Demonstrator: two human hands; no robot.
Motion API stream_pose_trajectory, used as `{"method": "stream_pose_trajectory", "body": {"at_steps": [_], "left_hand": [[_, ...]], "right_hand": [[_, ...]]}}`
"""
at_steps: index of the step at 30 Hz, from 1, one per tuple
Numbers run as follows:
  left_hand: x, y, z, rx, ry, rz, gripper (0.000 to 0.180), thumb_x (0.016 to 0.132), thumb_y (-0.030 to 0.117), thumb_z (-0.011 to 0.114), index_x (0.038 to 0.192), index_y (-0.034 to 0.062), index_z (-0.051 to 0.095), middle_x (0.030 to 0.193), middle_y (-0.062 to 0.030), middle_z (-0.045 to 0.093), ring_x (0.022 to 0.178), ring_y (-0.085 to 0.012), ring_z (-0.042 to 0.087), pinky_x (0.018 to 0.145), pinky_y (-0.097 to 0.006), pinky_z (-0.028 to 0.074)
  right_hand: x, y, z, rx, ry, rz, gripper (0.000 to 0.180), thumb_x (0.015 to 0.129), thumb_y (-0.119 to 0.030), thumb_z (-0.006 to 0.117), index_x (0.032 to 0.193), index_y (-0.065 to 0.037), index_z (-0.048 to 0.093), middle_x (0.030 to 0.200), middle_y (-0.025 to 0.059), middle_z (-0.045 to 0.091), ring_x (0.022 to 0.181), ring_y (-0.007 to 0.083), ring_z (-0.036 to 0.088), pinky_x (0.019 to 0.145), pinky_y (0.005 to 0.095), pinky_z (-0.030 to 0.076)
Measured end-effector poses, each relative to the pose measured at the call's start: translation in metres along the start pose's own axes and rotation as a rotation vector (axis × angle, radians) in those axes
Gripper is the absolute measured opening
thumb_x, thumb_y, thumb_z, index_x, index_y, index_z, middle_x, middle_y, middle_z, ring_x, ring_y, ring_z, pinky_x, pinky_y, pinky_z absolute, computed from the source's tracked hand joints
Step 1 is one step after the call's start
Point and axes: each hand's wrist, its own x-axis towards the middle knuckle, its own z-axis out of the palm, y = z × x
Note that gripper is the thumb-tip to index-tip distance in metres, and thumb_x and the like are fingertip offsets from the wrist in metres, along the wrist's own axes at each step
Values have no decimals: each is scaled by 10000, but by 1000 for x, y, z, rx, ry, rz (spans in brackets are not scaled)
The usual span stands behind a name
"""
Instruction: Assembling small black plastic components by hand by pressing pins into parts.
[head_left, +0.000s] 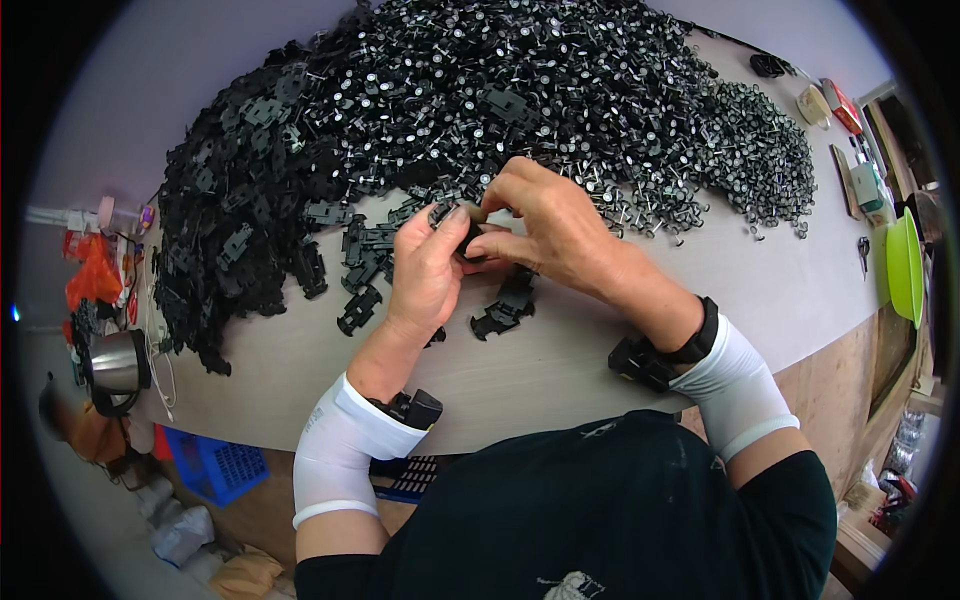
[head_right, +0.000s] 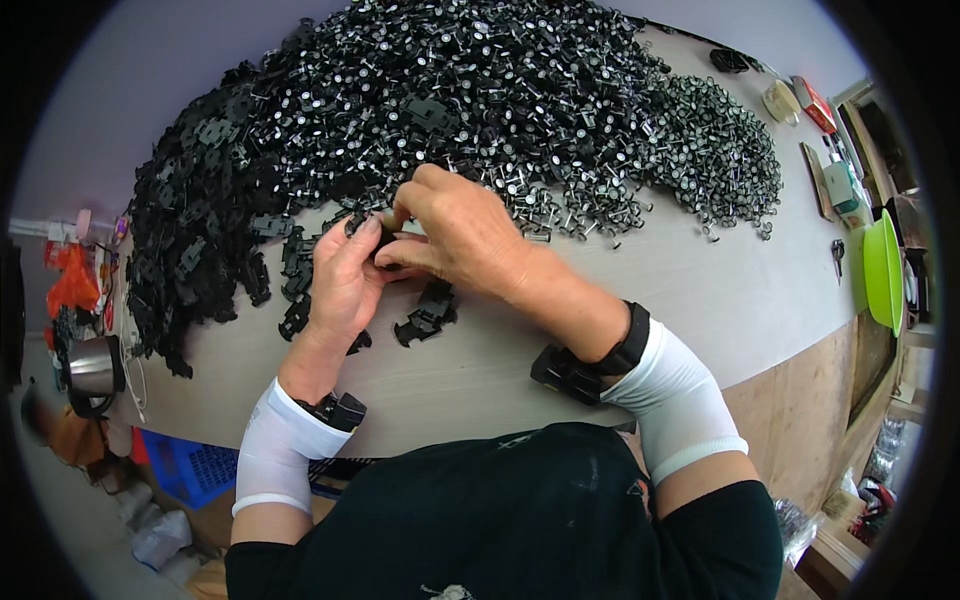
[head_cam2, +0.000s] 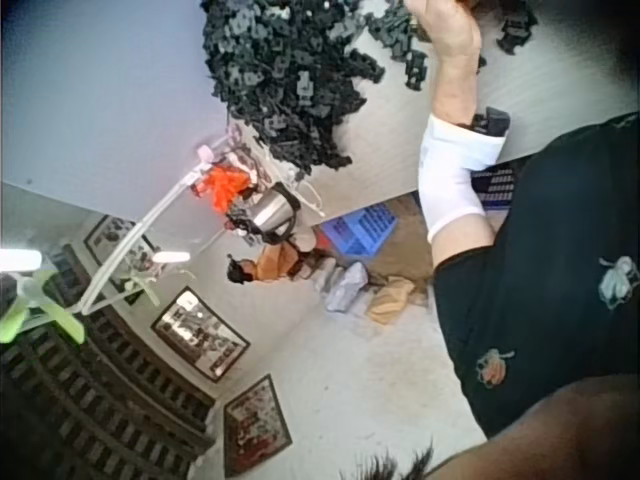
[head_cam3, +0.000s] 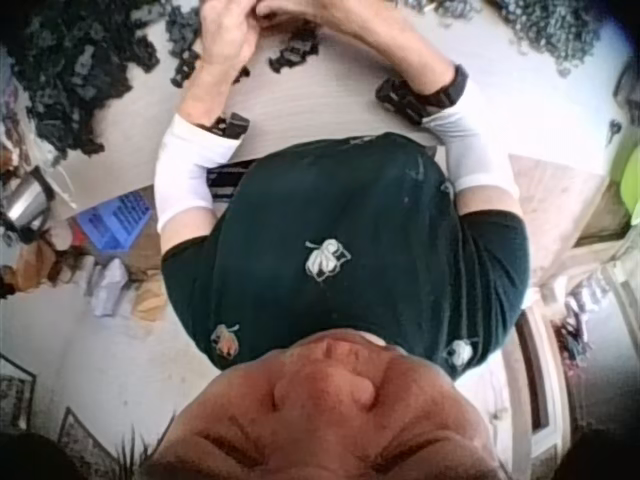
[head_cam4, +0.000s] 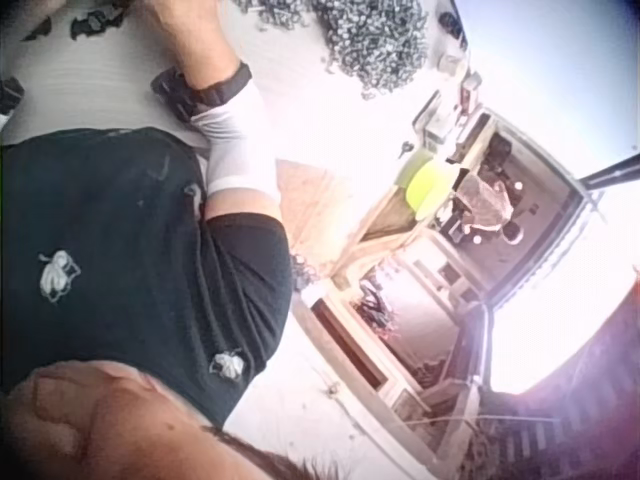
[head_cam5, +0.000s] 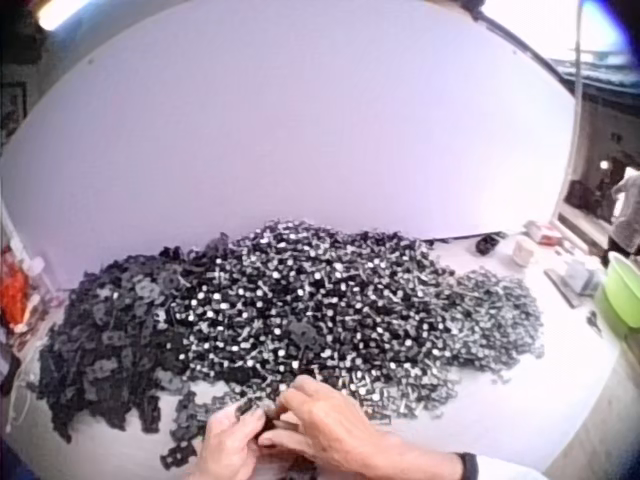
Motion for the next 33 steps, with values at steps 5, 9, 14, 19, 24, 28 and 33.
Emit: {"method": "stream_pose_trajectory", "body": {"at_steps": [5,9,14,19,24,28,33], "left_hand": [[1,0,14,-43,-79,111,524,990,259,409,1415,23,214,1332,-169,418,1151,-245,520,935,-446,485],[4,4,11,-369,-296,-126,651,969,478,336,1413,17,220,1320,-198,441,1133,-296,546,926,-464,486],[4,15,-5,-3,-125,-76,628,939,524,409,1243,-21,476,931,-102,642,797,-194,657,690,-322,553],[2,21,-6,659,52,-53,178,916,163,575,866,-2,619,681,-27,612,472,-41,514,388,-171,365],[-4,21,-5,1349,-167,74,131,815,101,669,844,-21,633,654,-18,616,514,-62,542,452,-212,400],[-1,18,0,1298,-230,227,116,818,74,655,869,-27,630,678,-13,623,540,-63,546,471,-219,411],[1,21,-11,853,-78,-18,108,863,38,588,941,-26,627,720,-8,613,547,-38,514,472,-183,402]], "right_hand": [[3,3,-6,153,-35,182,152,739,-59,690,860,24,651,833,94,621,737,185,593,676,303,495],[-1,11,-14,414,-227,292,215,729,-91,687,906,32,686,733,137,678,651,150,629,602,282,495],[-1,-7,-37,448,-311,416,189,716,-80,698,869,32,684,704,115,665,608,146,601,583,286,487],[-20,-33,-31,162,-691,19,162,728,-89,689,808,30,613,740,187,632,680,326,623,623,372,480],[-43,-32,-8,310,-746,-286,188,723,-35,617,894,31,572,778,197,622,780,360,614,683,416,482],[-17,-4,-50,-195,-404,-46,273,706,33,618,971,-19,659,857,149,618,770,314,624,660,381,494],[-21,-2,-17,-113,-565,-107,315,724,7,626,1030,-65,629,967,163,532,810,345,591,706,394,478]]}}
